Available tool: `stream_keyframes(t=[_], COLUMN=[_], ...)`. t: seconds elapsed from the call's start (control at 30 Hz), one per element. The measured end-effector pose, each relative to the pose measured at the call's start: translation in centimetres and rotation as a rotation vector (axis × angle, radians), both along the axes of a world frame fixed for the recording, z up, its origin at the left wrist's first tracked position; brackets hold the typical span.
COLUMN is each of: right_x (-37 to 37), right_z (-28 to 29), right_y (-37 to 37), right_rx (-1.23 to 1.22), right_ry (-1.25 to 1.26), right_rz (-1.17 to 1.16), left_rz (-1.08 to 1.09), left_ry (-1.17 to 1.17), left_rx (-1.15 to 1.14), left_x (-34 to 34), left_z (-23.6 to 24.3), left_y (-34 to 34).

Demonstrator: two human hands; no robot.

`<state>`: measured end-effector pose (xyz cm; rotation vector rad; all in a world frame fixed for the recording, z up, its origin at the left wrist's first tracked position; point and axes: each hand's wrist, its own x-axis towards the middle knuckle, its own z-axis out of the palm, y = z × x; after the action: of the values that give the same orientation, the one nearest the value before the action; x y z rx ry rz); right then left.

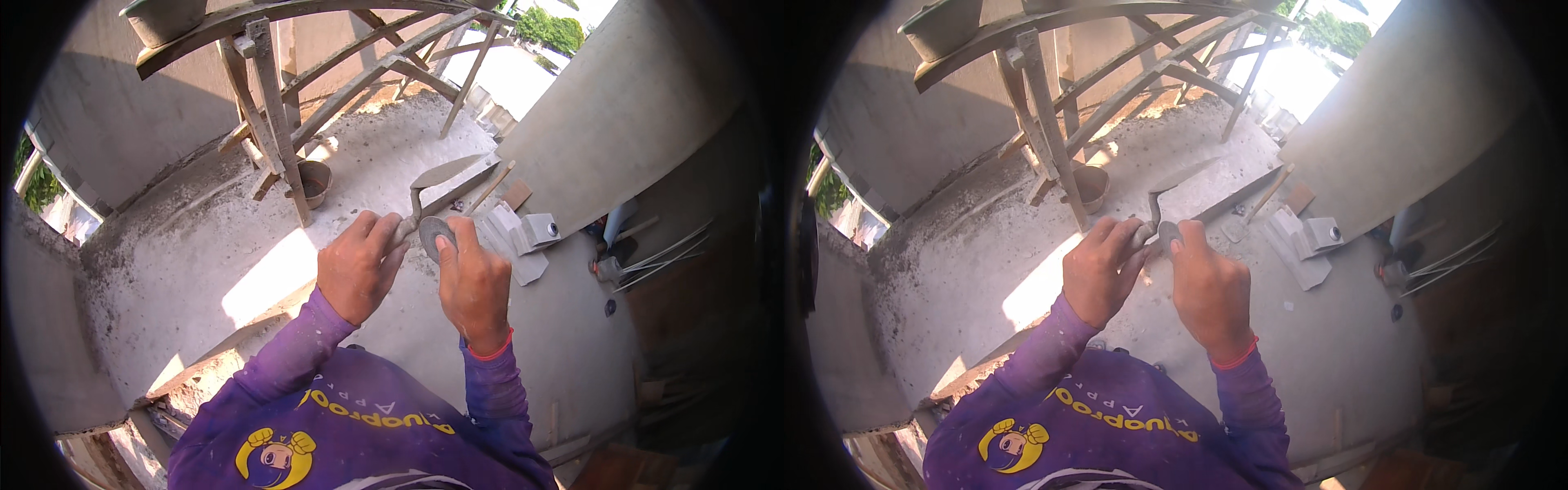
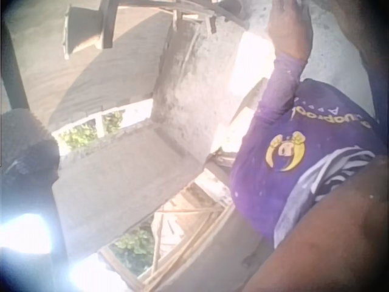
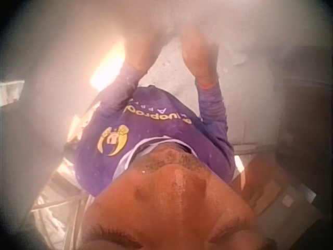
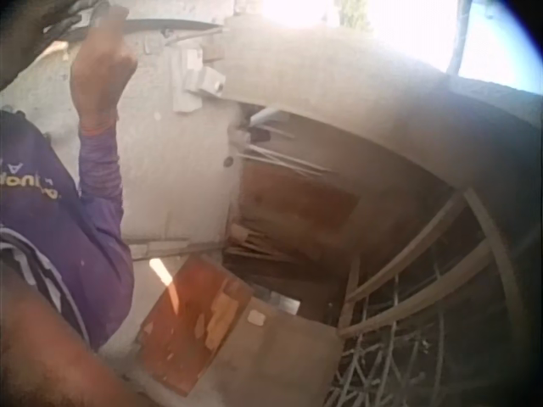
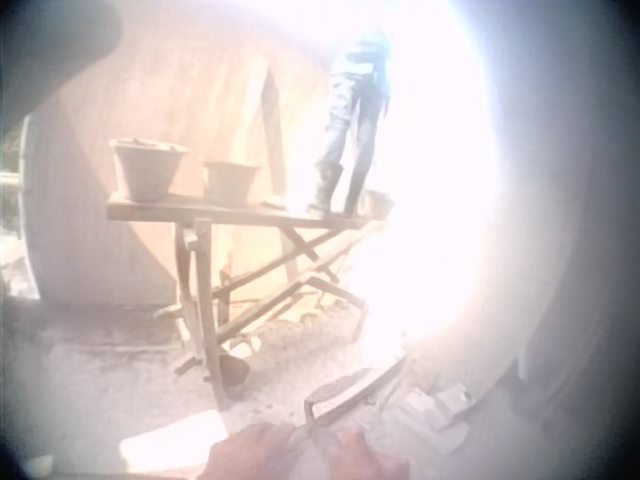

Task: The person smooths a vertical wall surface with a trowel, moving the tool in consistent strokes to even the plaster. The person then steps back and scrapes excess material from the trowel using a small metal object.

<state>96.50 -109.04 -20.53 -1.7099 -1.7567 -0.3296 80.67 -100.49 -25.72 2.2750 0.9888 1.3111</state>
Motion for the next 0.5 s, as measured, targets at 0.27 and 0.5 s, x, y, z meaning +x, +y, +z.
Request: stream_keyframes(t=[0.27, 0.5], right_x=[-0.3, 0.5], right_z=[1.1, -0.3], right_y=[1.9, 0.9], right_rx=[0.384, 0.137], right_ry=[0.08, -0.156], right_rz=[0.058, 0.042], left_rz=[-0.02, -0.007], left_ry=[-0.016, -0.057], left_rx=[0.059, -0.019], left_x=[0.0, -0.3], left_z=[1.8, 1.0], left_y=[0.6, 0.2])
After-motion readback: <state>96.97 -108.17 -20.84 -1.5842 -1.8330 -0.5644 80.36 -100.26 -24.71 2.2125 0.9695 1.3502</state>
